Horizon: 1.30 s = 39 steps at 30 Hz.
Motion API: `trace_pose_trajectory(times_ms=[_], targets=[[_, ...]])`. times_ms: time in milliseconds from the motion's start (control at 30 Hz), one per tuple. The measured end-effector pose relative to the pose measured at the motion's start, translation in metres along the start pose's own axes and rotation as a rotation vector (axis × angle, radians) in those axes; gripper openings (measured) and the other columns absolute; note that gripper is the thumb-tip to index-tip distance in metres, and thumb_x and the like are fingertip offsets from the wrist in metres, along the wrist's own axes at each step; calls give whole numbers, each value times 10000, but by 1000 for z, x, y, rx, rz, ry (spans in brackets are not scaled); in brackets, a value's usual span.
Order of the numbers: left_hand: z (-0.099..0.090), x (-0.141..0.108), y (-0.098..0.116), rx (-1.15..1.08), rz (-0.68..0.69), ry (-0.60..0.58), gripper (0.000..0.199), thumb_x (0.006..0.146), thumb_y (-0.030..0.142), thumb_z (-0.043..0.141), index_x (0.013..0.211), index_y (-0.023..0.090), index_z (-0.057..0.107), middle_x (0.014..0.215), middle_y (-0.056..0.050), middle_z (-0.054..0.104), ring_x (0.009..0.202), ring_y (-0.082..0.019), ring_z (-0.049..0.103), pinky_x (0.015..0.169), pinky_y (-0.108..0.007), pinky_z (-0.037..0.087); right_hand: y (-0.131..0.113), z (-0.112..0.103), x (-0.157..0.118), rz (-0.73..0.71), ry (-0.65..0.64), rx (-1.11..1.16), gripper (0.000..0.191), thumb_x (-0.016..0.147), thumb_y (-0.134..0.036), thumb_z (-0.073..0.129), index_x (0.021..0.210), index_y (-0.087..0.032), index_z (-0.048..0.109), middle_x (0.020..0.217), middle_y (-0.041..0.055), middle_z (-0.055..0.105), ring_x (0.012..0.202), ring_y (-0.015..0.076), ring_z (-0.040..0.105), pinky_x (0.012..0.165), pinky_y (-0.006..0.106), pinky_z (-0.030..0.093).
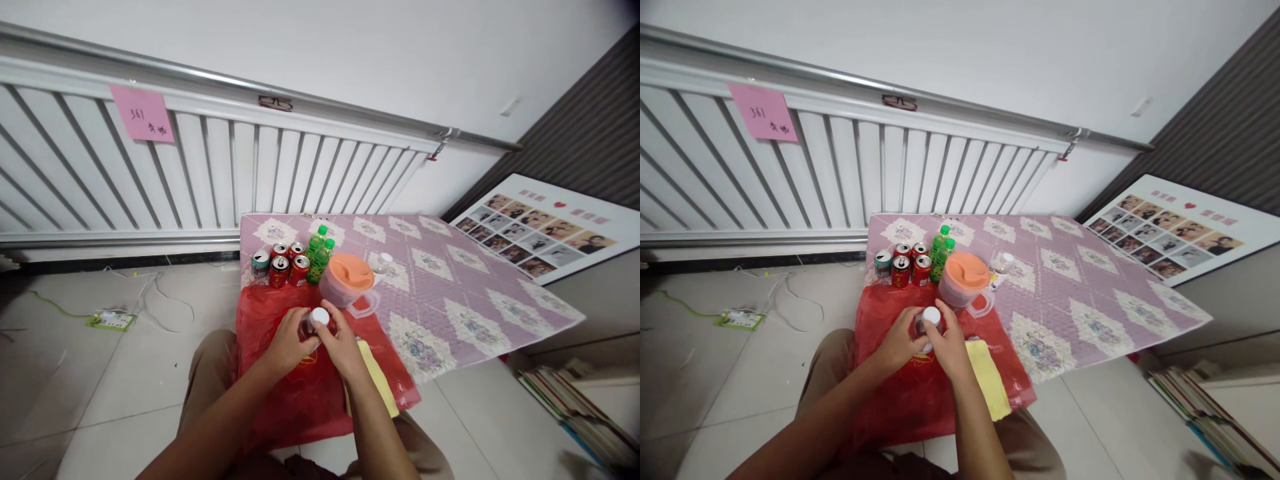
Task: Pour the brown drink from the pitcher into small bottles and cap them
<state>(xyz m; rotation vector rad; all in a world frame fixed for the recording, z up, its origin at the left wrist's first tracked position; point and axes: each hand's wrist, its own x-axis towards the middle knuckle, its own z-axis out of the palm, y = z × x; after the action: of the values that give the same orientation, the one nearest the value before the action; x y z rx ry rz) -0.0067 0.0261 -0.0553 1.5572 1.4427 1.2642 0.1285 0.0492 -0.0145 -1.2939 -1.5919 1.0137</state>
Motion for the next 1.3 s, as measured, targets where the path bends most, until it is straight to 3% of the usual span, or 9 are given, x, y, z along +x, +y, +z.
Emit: trace_pose_trajectory(times_ms=[167,367,633,733,867,967,1100,1200,1300], targets=[[0,0,0,3,0,-2,583,683,143,692,1240,176,525,1251,-107,578,1190,-246,547,1069,-426,424,-3,2,-1,-33,64,-63,407,782,-396,631,1139,-200,641,1170,110,678,1105,264,632,975,456,496],[-3,1,0,-8,19,1,539,699,136,687,1212,208,535,1227,-90,589,1161,-232,567,1057,-418,440,-6,9,-3,-56,147,-107,348,767,-375,647,1071,-204,656,1148,114,650,1123,267,600,1041,474,435],[-4,1,5,-22,-10,-23,518,695,150,699,1192,201,563,1227,-91,600,1159,-237,572,1046,-412,451,-7,4,-3,-51,115,-122,372,770,-403,642,1092,-217,658,1121,101,668,1071,269,619,969,464,477],[-8,-2,2,-43,-37,-63,613,702,158,700,1287,182,518,1318,-118,574,1234,-248,548,1098,-431,420,-8,2,-3,-38,101,-124,404,763,-418,639,1104,-202,656,1144,117,667,1087,280,617,982,481,467],[-29,0,-19,12,-69,42,564,826,193,599,1371,180,452,1403,-127,547,1298,-224,528,1129,-423,405,-7,2,-3,-2,89,-127,459,764,-455,632,1130,-178,649,1172,140,663,1092,296,615,987,501,457],[-57,13,-45,346,-152,146,432,861,213,578,1290,211,531,1346,-82,602,1277,-196,541,1131,-359,400,-5,2,-3,-1,84,-119,453,768,-464,632,1128,-191,652,1166,128,676,1089,295,620,981,500,460],[-97,38,-81,487,-302,237,489,859,200,567,1341,160,492,1384,-144,558,1343,-255,469,1159,-395,344,-2,3,-3,-3,94,-104,445,763,-472,647,1117,-204,656,1170,118,683,1078,290,626,971,496,467],[-115,52,-102,559,-403,250,500,874,276,578,1348,148,485,1366,-161,566,1329,-277,485,1126,-389,371,0,3,-3,-2,93,-103,448,768,-483,651,1125,-212,651,1165,113,687,1074,288,630,971,494,470],[-120,62,-114,604,-467,210,543,877,379,602,1343,129,482,1311,-177,602,1241,-276,564,1028,-341,440,0,1,-3,4,79,-113,442,777,-474,648,1133,-211,641,1180,119,684,1084,293,628,966,498,474]])
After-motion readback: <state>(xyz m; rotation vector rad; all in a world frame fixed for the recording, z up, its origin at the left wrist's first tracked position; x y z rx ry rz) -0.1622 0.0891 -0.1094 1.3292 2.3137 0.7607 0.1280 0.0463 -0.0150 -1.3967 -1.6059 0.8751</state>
